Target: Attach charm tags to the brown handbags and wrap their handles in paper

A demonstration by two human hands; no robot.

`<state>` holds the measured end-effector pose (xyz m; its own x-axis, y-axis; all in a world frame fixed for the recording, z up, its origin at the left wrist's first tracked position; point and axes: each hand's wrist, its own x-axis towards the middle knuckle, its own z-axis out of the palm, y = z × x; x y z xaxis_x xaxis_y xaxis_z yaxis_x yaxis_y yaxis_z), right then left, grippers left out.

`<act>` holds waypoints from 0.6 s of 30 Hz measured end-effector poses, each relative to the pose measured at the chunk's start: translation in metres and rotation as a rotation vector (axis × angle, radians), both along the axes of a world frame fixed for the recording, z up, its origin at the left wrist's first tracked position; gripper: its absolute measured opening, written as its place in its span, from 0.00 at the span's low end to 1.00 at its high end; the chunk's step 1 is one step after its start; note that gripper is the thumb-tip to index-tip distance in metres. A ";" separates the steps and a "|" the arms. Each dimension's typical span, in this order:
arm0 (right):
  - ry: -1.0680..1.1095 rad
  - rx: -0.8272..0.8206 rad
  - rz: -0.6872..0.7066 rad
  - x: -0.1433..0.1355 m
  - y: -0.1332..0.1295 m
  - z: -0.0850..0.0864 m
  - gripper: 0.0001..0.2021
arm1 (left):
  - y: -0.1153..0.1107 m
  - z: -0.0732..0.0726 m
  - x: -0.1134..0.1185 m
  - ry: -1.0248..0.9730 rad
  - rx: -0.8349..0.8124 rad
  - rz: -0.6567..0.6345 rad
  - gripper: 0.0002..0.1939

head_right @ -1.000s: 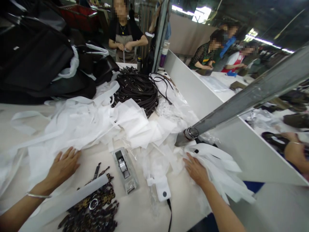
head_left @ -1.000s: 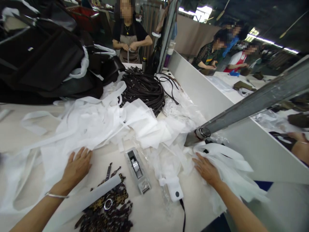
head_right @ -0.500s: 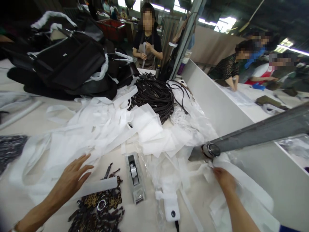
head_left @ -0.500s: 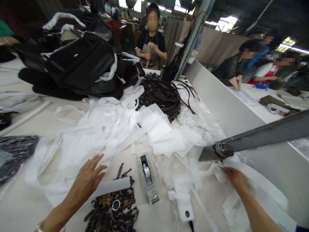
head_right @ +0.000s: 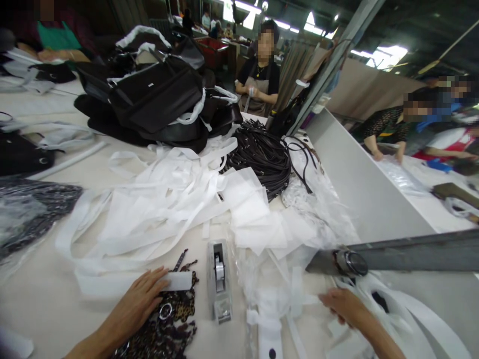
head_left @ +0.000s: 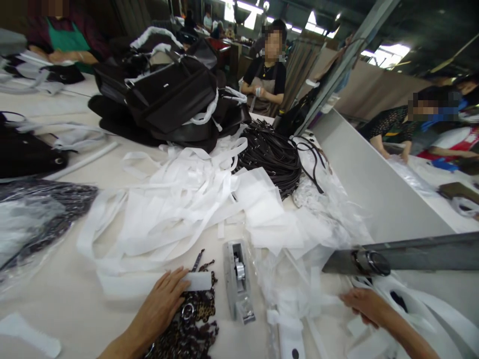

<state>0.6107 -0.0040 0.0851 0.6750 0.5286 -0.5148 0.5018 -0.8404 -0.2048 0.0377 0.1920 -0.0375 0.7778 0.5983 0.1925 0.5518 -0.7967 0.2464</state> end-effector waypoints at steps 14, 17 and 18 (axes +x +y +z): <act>-0.087 0.363 0.022 -0.086 0.308 -0.044 0.49 | -0.012 -0.038 -0.001 -0.007 0.073 0.107 0.19; -0.137 0.408 0.036 -0.092 0.322 -0.050 0.43 | -0.016 -0.042 -0.002 -0.014 0.046 0.133 0.20; -0.159 0.426 0.046 -0.094 0.325 -0.048 0.41 | -0.017 -0.043 -0.002 -0.012 0.038 0.141 0.20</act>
<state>0.5170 0.3211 0.0373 0.6991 0.7018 -0.1370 0.5895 -0.6741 -0.4450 0.0355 0.1747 -0.0801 0.6840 0.6937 0.2257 0.6563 -0.7202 0.2248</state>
